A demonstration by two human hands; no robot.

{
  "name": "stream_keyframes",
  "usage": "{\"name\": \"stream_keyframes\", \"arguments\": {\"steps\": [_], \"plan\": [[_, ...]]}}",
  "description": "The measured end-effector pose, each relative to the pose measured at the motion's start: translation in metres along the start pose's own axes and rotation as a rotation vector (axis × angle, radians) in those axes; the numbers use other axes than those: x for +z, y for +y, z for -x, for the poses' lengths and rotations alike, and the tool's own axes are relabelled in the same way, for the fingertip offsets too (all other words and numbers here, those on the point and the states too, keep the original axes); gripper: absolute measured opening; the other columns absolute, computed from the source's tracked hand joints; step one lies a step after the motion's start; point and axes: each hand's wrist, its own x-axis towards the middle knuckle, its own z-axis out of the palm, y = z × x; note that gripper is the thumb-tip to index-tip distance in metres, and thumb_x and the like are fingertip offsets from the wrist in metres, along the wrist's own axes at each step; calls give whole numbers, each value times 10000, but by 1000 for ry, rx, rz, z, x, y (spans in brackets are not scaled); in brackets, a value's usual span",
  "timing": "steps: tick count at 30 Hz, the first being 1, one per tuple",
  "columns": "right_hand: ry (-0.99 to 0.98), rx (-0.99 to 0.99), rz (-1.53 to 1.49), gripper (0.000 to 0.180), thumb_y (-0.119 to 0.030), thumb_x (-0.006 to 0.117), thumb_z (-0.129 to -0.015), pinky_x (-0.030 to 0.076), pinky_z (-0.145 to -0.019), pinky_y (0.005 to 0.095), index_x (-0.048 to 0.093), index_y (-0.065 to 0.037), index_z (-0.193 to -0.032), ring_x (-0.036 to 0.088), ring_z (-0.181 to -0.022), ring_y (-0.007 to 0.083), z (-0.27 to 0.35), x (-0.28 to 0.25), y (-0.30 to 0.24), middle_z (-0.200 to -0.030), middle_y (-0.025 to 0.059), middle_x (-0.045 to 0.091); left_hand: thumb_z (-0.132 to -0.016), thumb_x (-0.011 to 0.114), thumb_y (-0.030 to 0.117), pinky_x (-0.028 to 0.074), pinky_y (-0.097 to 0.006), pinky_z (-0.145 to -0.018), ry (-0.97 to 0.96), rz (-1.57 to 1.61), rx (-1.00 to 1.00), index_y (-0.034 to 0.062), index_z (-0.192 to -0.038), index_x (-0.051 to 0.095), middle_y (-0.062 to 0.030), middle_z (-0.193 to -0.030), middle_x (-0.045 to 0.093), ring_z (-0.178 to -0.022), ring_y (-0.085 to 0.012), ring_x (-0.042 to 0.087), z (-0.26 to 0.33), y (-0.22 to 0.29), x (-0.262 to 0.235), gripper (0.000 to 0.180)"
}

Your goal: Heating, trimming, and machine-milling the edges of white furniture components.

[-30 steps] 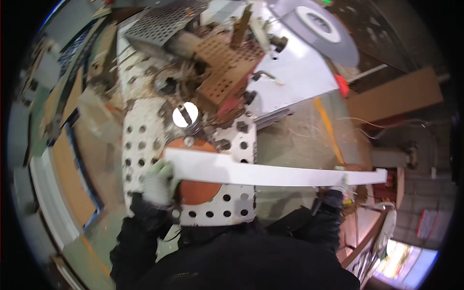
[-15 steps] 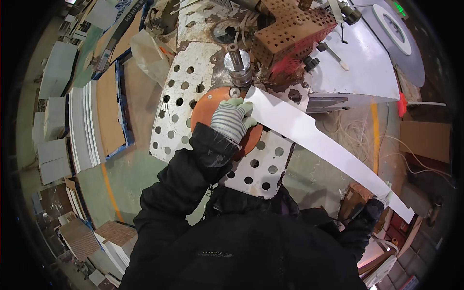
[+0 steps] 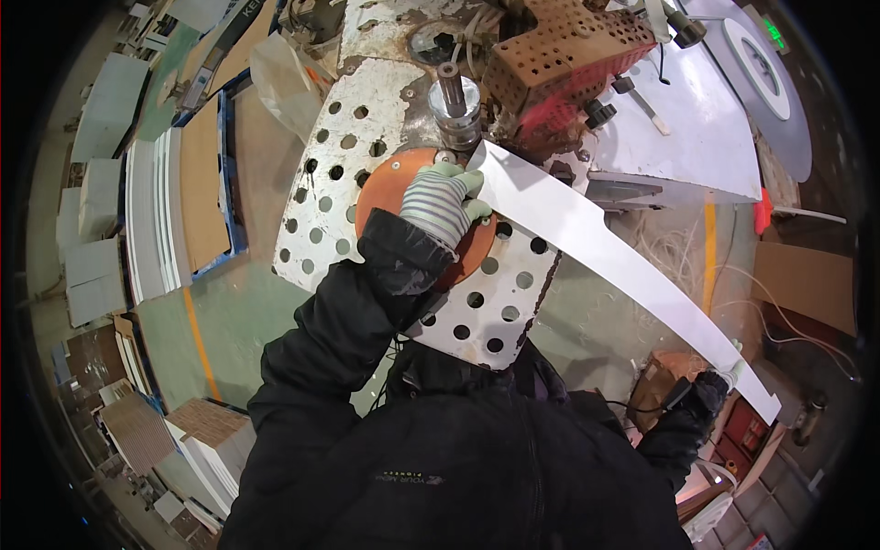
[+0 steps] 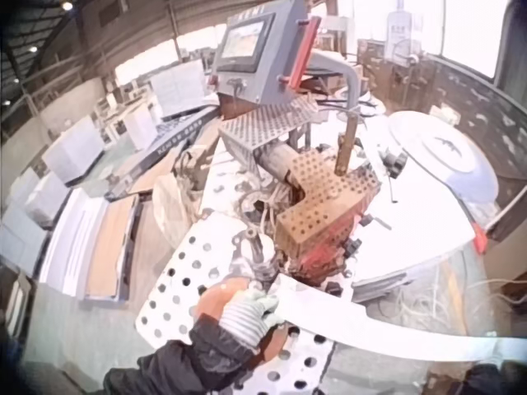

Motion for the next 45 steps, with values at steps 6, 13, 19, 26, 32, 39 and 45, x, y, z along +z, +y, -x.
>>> {"name": "stream_keyframes", "arguments": {"steps": [6,13,19,26,32,39,45], "plan": [[7,-10,8,594,-429,482,-957,375,-1087,535,480,13,-1354,517,-1234,339,21,28,21,-1328,176,561,-735,757,216,492,-416,-842,1,-1,-35,47,-1065,708,-184,-998,648,-946,-362,596,1,2,-1,373],[5,-29,16,596,-430,478,-958,370,-1091,537,476,11,-1360,510,-1242,340,22,47,9,-1335,176,556,-746,776,222,500,-374,-784,21,-41,9,17,-1065,703,-164,-966,650,-876,-305,616,0,3,0,386],[3,-34,26,599,-431,475,-959,364,-1095,540,472,9,-1365,505,-1250,341,44,52,8,-1341,177,552,-753,777,221,499,-376,-798,16,-34,28,5,-1066,700,-168,-970,652,-888,-311,621,-2,3,1,388],[19,-62,28,601,-432,472,-960,358,-1099,542,468,6,-1371,498,-1258,343,61,63,9,-1348,177,547,-746,781,201,493,-379,-809,-7,-6,2,-2,-1068,700,-180,-985,656,-904,-321,621,-5,8,1,389],[19,-72,26,603,-433,469,-961,353,-1102,544,465,4,-1376,492,-1266,344,54,77,6,-1354,178,543,-740,786,204,496,-382,-818,35,-25,53,1,-1050,705,-177,-959,663,-903,-324,621,-3,2,1,379],[15,-61,20,606,-435,465,-962,347,-1106,547,461,2,-1382,485,-1275,345,26,88,3,-1360,178,539,-741,785,207,492,-391,-818,42,-14,-11,-4,-1024,705,-175,-941,659,-903,-330,621,7,1,-6,362],[14,-38,23,608,-436,462,-963,342,-1110,549,457,0,-1387,479,-1282,346,-12,102,3,-1366,179,535,-744,776,205,483,-401,-806,101,-18,-27,-4,-1019,701,-174,-930,647,-905,-332,611,14,-9,-6,353]]}}
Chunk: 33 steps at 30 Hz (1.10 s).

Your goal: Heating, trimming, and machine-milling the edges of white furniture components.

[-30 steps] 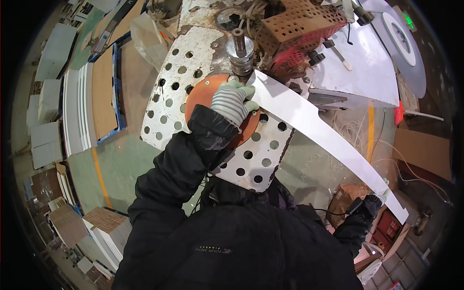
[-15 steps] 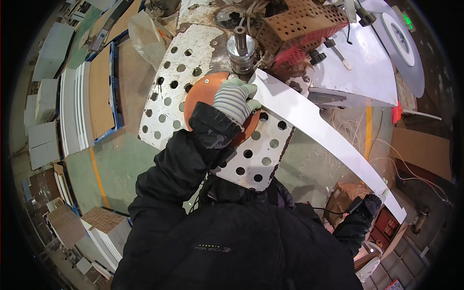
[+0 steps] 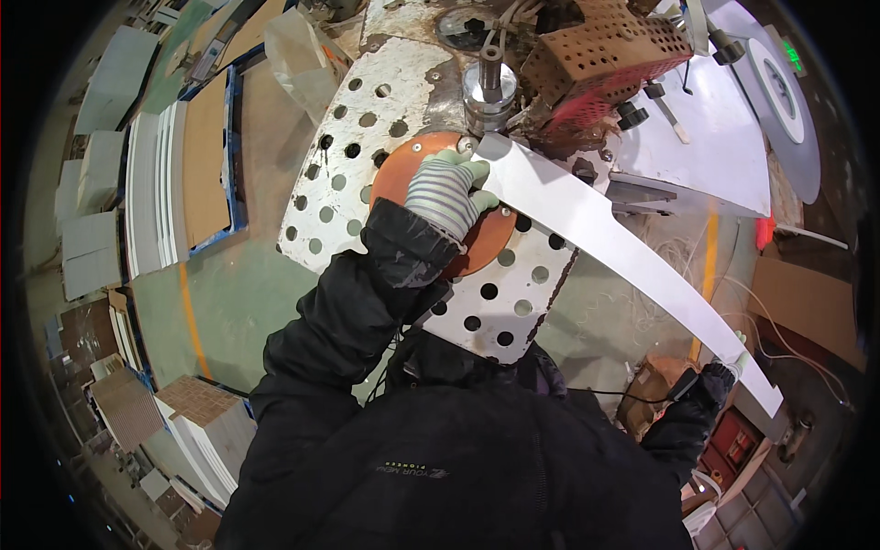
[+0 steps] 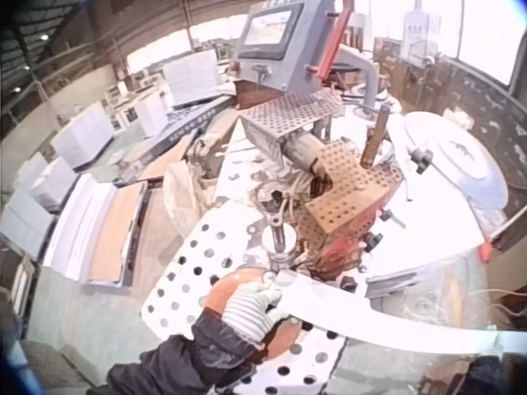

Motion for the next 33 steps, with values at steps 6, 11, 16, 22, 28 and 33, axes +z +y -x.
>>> {"name": "stream_keyframes", "arguments": {"steps": [6,11,16,22,28,33], "plan": [[-1,18,1,610,-437,459,-964,337,-1113,551,454,-2,-1392,473,-1289,347,0,8,12,-1372,179,531,-745,745,207,462,-449,-853,-100,26,-52,-9,-1009,704,-216,-961,634,-960,-378,583,-2,-7,-12,344],[-8,44,1,612,-438,456,-964,333,-1116,553,451,-4,-1396,468,-1296,348,5,14,28,-1377,180,527,-720,800,194,491,-383,-783,-30,-22,-34,10,-1022,702,-171,-920,643,-853,-290,607,-2,-16,-20,367],[23,32,-10,614,-439,454,-965,329,-1119,555,448,-6,-1400,464,-1302,349,-3,13,22,-1382,180,524,-703,801,208,488,-409,-792,-61,20,-60,7,-1001,704,-181,-925,643,-875,-324,609,-6,-22,-31,372],[96,-1,-31,616,-440,451,-966,324,-1122,557,445,-8,-1405,458,-1309,351,28,-1,23,-1388,181,520,-685,793,204,483,-432,-813,-130,26,-86,7,-999,709,-202,-946,644,-919,-362,609,-12,-39,-43,380],[215,-57,-28,563,-415,442,-972,356,-1101,569,507,5,-1340,508,-1257,361,68,-8,31,-1334,188,562,-684,833,134,508,-345,-766,-57,18,-41,-1,-1058,699,-132,-938,650,-834,-257,626,-15,-68,-46,419],[235,-73,-68,513,-376,452,-979,399,-1081,525,524,11,-1308,551,-1198,335,101,-9,42,-1302,182,575,-707,828,137,518,-345,-782,-123,101,-70,-1,-1089,690,-145,-1001,661,-874,-257,638,-24,-71,-63,429]]}}
